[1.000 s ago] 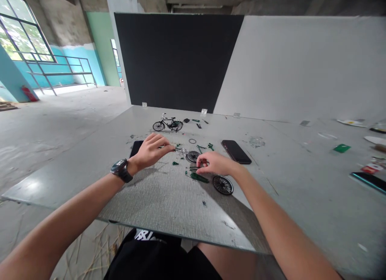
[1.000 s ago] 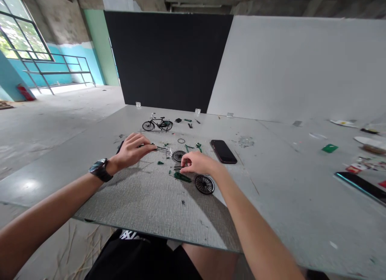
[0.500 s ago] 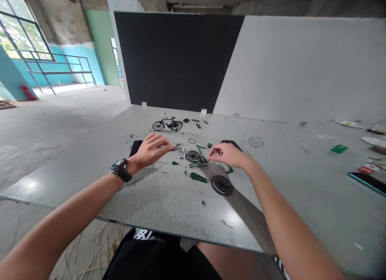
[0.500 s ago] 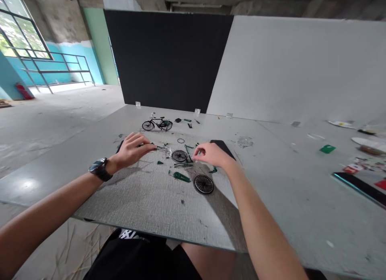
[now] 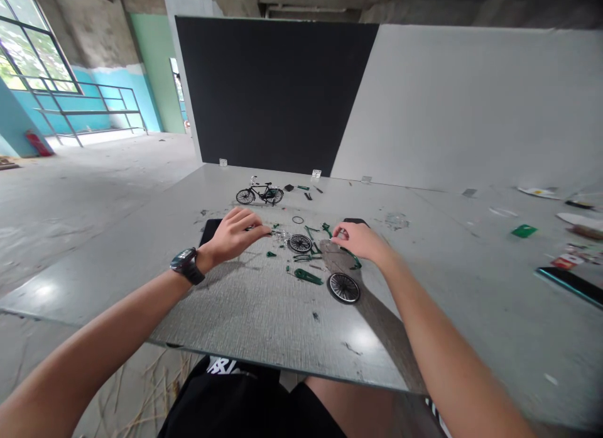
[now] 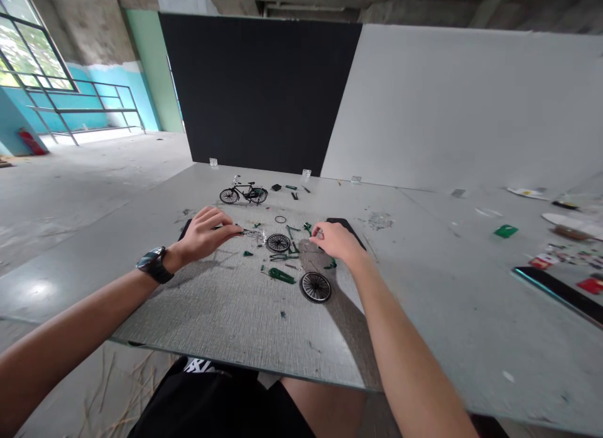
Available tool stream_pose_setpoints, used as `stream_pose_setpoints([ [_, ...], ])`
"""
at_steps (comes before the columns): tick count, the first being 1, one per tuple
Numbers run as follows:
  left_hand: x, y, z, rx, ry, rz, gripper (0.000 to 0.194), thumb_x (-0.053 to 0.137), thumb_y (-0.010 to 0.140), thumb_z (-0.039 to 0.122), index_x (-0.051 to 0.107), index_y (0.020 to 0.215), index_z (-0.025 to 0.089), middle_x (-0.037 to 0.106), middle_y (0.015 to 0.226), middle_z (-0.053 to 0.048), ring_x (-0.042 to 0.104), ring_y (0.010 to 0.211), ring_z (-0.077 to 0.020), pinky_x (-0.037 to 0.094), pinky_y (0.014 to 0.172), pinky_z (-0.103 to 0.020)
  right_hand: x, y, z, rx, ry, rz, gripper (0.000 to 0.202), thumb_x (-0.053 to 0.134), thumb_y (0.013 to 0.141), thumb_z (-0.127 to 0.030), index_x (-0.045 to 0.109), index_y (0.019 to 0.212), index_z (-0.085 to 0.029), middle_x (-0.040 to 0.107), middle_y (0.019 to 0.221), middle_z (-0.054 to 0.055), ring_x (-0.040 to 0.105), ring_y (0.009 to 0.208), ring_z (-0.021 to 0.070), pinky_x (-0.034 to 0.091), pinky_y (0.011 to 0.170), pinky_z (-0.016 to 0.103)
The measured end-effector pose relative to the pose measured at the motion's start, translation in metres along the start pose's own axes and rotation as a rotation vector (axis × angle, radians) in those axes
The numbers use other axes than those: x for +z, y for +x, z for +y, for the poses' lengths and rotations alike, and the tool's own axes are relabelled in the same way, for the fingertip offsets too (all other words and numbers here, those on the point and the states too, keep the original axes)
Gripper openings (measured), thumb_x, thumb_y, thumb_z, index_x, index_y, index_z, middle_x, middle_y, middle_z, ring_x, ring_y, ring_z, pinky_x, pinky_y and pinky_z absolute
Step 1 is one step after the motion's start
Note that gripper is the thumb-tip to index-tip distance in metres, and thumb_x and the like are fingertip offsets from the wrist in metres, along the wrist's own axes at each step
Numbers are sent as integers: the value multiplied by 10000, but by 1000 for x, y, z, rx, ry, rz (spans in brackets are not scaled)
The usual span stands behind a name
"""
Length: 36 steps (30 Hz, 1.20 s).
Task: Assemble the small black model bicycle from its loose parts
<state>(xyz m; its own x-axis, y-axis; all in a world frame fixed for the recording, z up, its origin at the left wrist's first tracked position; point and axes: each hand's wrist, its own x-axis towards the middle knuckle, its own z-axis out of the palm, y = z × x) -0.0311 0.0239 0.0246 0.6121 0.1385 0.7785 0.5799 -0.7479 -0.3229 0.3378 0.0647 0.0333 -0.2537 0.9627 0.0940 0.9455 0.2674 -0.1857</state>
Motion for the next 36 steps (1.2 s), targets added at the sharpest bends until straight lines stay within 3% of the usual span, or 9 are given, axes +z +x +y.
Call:
stream_pose_setpoints([
  [5, 0, 0, 0, -6, 4, -4, 81, 596, 1006, 209, 614, 1076, 246, 656, 884, -6, 557, 793, -159, 426, 738, -320, -1, -1, -2, 19, 12, 56, 163, 605, 909, -344, 694, 983, -230, 738, 865, 54, 632, 724, 196, 398, 633, 296],
  [11, 1, -1, 0, 2, -1, 11, 82, 630, 987, 204, 618, 1065, 228, 654, 883, -12, 554, 789, -160, 415, 734, -318, -3, -3, -18, -82, 62, 7, 194, 616, 922, -386, 731, 915, -231, 748, 881, 46, 651, 752, 183, 426, 682, 285],
  [16, 1, 0, 1, -6, 3, 7, 71, 615, 998, 211, 618, 1065, 233, 656, 880, -10, 553, 786, -159, 408, 727, -318, -4, -5, -18, 4, -14, 86, 203, 553, 959, -277, 734, 1024, -210, 763, 1007, 78, 677, 827, 205, 448, 700, 294],
  [19, 0, 1, 1, -3, -2, 6, 60, 617, 998, 222, 618, 1057, 232, 656, 880, -11, 547, 782, -160, 405, 718, -319, 5, -5, -19, 5, -76, 168, 292, 505, 985, -267, 712, 1183, -210, 726, 1221, 105, 692, 992, 256, 499, 791, 336],
  [22, 0, 2, 2, -2, -4, 10, 66, 626, 994, 231, 622, 1060, 234, 654, 878, -11, 541, 782, -160, 403, 714, -317, 20, -2, -29, -84, -105, 208, 424, 445, 1026, -356, 607, 1394, -221, 615, 1440, 110, 673, 1121, 299, 533, 871, 404],
  [27, 0, 3, 3, -1, -13, 10, 58, 622, 997, 238, 627, 1055, 234, 652, 871, -8, 539, 784, -160, 403, 714, -316, 32, 8, -47, -117, -99, 157, 422, 431, 1034, -437, 669, 1317, -231, 660, 1398, 78, 659, 1174, 305, 554, 851, 409],
  [30, 0, 3, 3, 0, -18, 14, 48, 619, 999, 233, 631, 1045, 232, 654, 865, -7, 539, 775, -157, 399, 705, -315, 26, 10, -38, -81, -97, 193, 396, 439, 1031, -389, 667, 1318, -240, 674, 1377, 71, 677, 1128, 301, 544, 825, 397],
  [33, 0, 3, 4, -8, -17, 17, 46, 627, 995, 244, 639, 1039, 234, 660, 866, -5, 545, 783, -158, 398, 702, -314, 15, 9, -15, 13, -94, 306, 391, 401, 1035, -314, 683, 1287, -217, 714, 1302, 87, 692, 1069, 287, 523, 834, 382],
  [36, 0, 4, 4, -8, -22, 17, 50, 633, 993, 255, 643, 1037, 234, 662, 868, -6, 549, 789, -157, 401, 703, -313, 10, 7, 8, 48, -115, 241, 340, 458, 1000, -264, 729, 1197, -203, 749, 1221, 96, 698, 1041, 284, 507, 840, 371],
])
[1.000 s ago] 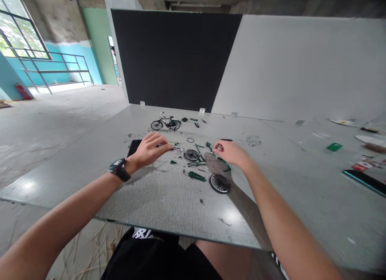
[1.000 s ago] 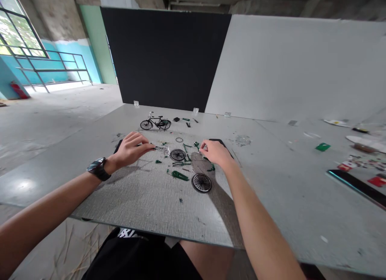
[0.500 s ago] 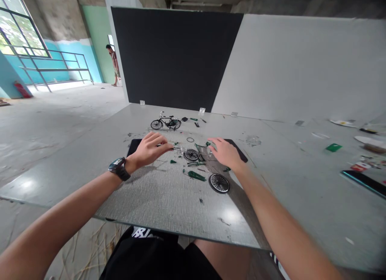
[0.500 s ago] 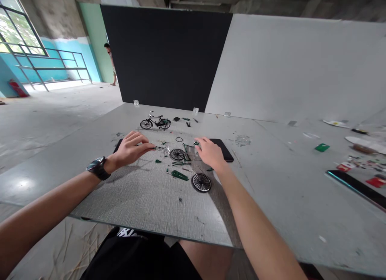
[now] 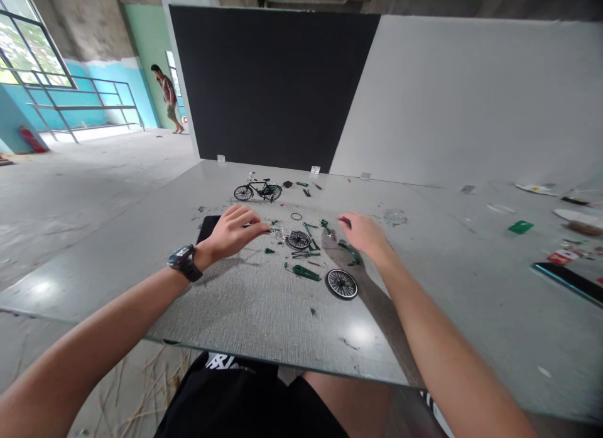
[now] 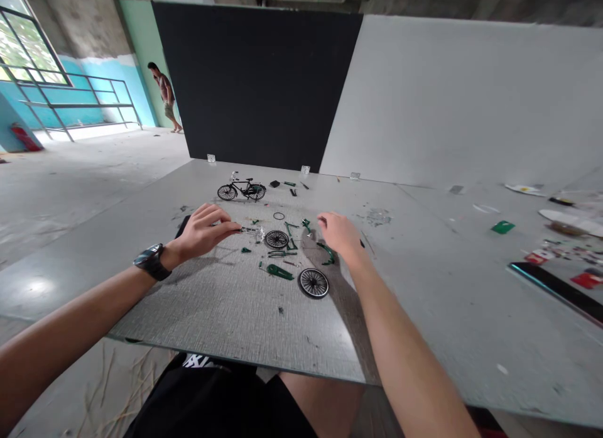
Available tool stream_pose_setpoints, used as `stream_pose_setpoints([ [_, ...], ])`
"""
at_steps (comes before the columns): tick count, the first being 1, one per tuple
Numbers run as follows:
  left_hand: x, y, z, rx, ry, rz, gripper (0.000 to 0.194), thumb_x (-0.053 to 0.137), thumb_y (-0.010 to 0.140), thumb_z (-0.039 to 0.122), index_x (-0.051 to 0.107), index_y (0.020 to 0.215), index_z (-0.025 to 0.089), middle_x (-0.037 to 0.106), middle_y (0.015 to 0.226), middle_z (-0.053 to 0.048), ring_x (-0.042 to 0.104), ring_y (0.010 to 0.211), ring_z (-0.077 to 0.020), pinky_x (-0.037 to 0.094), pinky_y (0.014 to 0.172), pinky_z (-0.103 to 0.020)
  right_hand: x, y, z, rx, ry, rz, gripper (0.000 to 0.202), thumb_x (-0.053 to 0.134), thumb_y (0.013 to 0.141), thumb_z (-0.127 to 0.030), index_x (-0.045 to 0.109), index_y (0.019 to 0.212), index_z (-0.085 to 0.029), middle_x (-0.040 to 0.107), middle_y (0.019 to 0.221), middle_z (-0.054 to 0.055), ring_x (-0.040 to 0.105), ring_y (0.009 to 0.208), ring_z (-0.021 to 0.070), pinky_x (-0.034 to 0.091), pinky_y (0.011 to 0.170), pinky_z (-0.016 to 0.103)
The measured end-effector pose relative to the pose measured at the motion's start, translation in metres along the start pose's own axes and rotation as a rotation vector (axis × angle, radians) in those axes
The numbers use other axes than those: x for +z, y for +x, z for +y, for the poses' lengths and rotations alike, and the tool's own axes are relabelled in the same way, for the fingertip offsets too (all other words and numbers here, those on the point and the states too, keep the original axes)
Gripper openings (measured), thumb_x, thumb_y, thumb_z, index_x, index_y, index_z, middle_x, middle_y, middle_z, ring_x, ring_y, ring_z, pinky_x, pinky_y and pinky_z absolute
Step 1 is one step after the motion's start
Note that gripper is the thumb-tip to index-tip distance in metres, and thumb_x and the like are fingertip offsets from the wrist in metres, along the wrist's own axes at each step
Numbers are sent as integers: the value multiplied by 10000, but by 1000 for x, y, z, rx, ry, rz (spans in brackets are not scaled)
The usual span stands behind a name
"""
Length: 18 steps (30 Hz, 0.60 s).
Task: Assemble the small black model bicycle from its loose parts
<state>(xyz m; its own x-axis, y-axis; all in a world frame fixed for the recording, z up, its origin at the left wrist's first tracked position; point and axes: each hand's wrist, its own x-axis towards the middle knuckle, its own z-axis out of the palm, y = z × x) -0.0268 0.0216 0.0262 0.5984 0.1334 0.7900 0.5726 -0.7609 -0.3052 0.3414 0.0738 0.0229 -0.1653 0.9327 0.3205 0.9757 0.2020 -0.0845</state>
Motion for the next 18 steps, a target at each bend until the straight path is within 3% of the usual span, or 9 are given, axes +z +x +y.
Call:
stream_pose_setpoints([
  [3, -1, 1, 1, 3, -1, 3, 45, 622, 1000, 255, 641, 1034, 232, 659, 862, -7, 544, 777, -155, 401, 699, -311, 3, 0, 6, -4, 33, -44, 314, 497, 988, -287, 736, 1181, -221, 769, 1171, 84, 701, 1028, 270, 498, 830, 347],
  [7, -2, 2, 2, 4, 3, 3, 46, 620, 998, 241, 634, 1039, 225, 653, 863, -14, 538, 779, -162, 402, 701, -312, 10, 0, -7, -35, 52, -74, 348, 462, 1010, -322, 715, 1231, -236, 769, 1152, 95, 708, 974, 261, 487, 809, 341],
  [10, -1, 1, 2, 0, 1, -2, 47, 624, 996, 249, 632, 1037, 228, 651, 865, -14, 538, 784, -164, 404, 705, -312, 12, -1, -13, -24, 55, -115, 361, 435, 1016, -282, 713, 1243, -245, 784, 1071, 92, 712, 933, 255, 479, 804, 338],
  [18, 0, 0, 0, -6, 3, -16, 43, 627, 994, 252, 640, 1025, 226, 651, 863, -13, 538, 789, -164, 401, 709, -317, 8, -1, -9, -149, 118, -173, 312, 516, 946, -188, 771, 1118, -242, 777, 1125, 90, 707, 972, 249, 489, 855, 345],
])
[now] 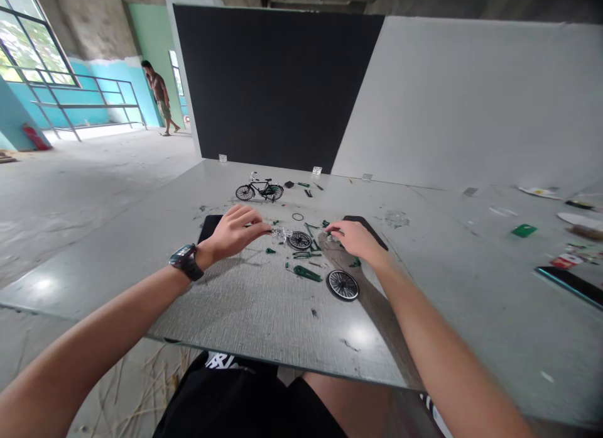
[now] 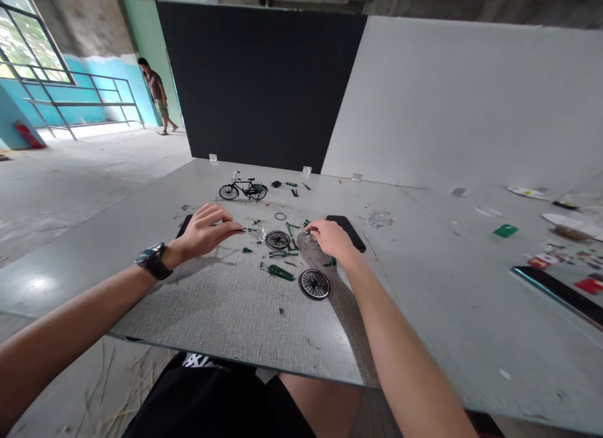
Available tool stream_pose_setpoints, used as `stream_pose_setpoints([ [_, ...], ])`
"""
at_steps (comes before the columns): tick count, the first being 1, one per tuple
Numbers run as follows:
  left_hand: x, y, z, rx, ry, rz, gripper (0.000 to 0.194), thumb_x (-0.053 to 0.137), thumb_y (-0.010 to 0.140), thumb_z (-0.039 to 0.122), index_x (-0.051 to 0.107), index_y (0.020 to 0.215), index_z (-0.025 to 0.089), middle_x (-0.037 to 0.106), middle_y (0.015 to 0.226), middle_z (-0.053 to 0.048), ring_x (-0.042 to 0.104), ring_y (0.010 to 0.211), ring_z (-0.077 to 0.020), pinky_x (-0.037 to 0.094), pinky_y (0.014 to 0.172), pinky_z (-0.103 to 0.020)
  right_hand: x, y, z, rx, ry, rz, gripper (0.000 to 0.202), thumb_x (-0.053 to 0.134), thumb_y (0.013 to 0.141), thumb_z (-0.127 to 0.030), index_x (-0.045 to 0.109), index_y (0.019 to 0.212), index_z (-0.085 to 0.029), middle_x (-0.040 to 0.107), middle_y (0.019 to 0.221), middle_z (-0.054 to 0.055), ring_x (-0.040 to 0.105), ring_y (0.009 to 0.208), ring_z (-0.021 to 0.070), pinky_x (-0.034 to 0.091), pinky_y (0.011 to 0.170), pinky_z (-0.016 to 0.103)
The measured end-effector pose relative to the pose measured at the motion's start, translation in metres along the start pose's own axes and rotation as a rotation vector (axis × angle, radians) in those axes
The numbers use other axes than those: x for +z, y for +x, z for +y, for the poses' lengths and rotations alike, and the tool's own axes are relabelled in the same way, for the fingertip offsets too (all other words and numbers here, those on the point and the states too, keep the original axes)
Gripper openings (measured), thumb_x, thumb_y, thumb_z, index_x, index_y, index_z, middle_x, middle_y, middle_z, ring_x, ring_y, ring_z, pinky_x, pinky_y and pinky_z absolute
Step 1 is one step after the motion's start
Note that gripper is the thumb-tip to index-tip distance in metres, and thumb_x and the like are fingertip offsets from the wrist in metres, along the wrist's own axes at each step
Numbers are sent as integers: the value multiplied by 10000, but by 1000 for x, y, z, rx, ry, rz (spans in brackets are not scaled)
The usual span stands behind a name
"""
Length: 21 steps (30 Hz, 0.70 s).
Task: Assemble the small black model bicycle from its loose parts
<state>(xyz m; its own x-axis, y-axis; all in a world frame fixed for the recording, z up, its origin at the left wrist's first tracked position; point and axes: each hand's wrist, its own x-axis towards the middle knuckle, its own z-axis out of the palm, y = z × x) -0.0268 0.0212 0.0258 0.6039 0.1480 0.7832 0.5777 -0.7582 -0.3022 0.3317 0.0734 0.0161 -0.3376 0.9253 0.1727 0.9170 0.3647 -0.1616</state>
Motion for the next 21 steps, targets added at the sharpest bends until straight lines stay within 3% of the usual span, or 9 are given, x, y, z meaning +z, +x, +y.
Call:
stream_pose_setpoints([
  [8, -1, 1, 1, -8, -17, 10, 60, 615, 1003, 277, 645, 1026, 230, 658, 865, -11, 546, 786, -157, 406, 711, -310, 6, 2, 1, 48, -19, 44, 310, 484, 980, -265, 779, 1068, -226, 783, 1093, 95, 707, 953, 248, 496, 832, 344],
  [12, 0, 0, 0, -15, -25, 10, 61, 612, 1004, 277, 649, 1027, 235, 656, 862, -11, 550, 787, -157, 408, 713, -311, -7, 0, 13, 64, -6, 57, 262, 542, 954, -278, 769, 1080, -244, 788, 1071, 80, 703, 876, 216, 483, 766, 308],
  [17, 0, -1, -1, -15, -17, 4, 67, 604, 1008, 265, 653, 1039, 231, 656, 865, -12, 545, 780, -155, 410, 714, -308, -30, -7, 24, 127, 55, -204, 239, 728, 819, -476, 759, 796, -241, 781, 844, 51, 687, 743, 211, 467, 663, 300],
  [21, 0, -1, -1, -15, -17, -1, 68, 601, 1010, 263, 654, 1036, 231, 661, 872, -13, 543, 780, -152, 415, 722, -306, -31, -9, 22, 87, 71, -332, 158, 749, 769, -390, 730, 732, -238, 765, 789, 43, 672, 695, 205, 474, 640, 314],
])
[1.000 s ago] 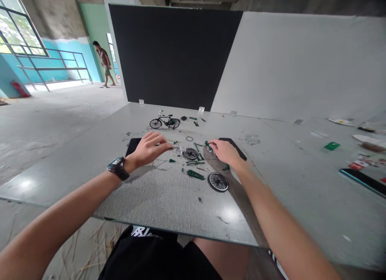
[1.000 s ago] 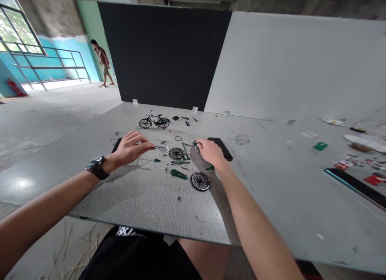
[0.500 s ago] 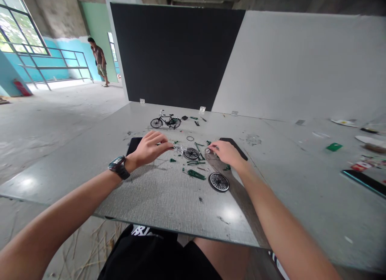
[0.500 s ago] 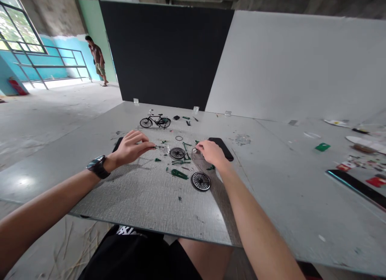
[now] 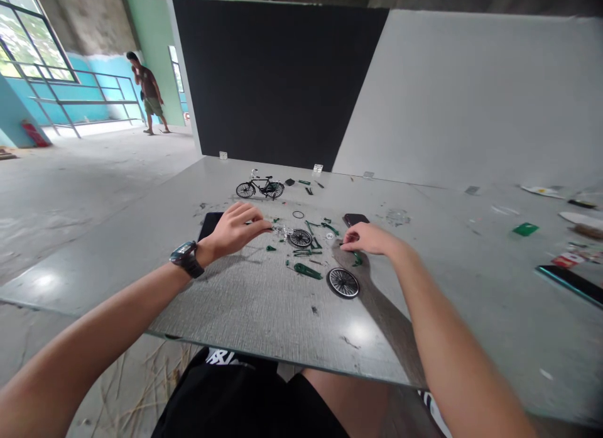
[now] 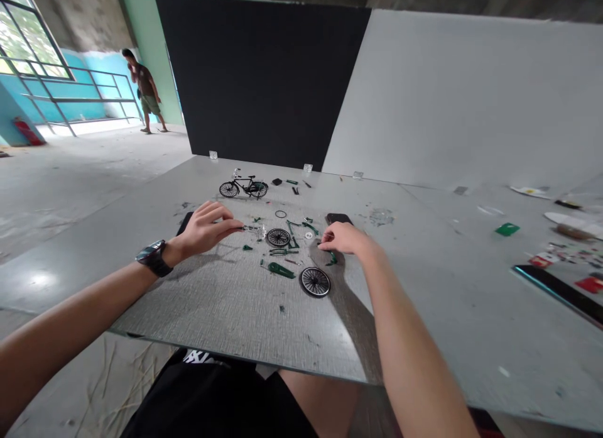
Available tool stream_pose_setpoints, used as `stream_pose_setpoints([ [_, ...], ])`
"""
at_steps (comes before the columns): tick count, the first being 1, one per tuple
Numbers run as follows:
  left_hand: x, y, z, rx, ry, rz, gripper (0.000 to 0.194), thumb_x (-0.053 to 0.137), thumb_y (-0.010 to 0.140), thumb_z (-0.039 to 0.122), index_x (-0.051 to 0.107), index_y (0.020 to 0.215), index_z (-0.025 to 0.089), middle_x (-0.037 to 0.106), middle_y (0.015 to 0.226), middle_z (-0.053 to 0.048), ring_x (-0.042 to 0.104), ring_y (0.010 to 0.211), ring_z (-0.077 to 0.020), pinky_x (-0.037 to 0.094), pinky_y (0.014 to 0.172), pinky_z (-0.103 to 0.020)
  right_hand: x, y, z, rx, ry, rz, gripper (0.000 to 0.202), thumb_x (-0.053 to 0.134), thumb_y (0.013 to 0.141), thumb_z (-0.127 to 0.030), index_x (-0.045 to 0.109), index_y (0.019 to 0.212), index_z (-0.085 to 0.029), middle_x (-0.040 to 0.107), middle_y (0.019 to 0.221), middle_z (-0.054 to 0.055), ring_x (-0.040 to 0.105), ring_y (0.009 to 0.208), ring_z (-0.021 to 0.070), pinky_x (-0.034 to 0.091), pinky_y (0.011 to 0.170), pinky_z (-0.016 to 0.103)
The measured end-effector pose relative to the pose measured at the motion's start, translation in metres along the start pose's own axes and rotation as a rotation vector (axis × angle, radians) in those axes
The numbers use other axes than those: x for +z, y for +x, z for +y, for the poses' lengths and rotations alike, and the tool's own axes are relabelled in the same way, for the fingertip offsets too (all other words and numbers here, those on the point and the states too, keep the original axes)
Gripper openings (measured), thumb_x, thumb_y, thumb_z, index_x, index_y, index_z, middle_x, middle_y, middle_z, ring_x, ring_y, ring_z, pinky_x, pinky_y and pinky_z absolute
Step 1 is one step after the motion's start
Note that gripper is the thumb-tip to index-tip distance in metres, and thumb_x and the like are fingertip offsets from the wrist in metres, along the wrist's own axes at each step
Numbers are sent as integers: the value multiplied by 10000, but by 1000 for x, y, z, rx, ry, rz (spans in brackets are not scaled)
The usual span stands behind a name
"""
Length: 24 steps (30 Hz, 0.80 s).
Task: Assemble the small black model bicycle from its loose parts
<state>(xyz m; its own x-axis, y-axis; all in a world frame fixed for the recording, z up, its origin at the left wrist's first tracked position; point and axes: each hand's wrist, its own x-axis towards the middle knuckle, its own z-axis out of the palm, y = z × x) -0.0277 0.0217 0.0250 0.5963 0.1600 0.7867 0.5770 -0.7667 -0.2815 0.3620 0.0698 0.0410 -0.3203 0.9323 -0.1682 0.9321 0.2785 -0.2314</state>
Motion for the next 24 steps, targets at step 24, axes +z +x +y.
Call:
stream_pose_setpoints([
  [24, 3, 0, 3, 47, 19, 1, 67, 607, 1005, 225, 628, 1066, 243, 662, 867, -2, 565, 798, -156, 410, 711, -313, 22, 5, -76, -202, 671, 432, 447, 640, 871, -605, 738, 867, -169, 720, 820, 74, 546, 634, 144, 442, 586, 285],
])
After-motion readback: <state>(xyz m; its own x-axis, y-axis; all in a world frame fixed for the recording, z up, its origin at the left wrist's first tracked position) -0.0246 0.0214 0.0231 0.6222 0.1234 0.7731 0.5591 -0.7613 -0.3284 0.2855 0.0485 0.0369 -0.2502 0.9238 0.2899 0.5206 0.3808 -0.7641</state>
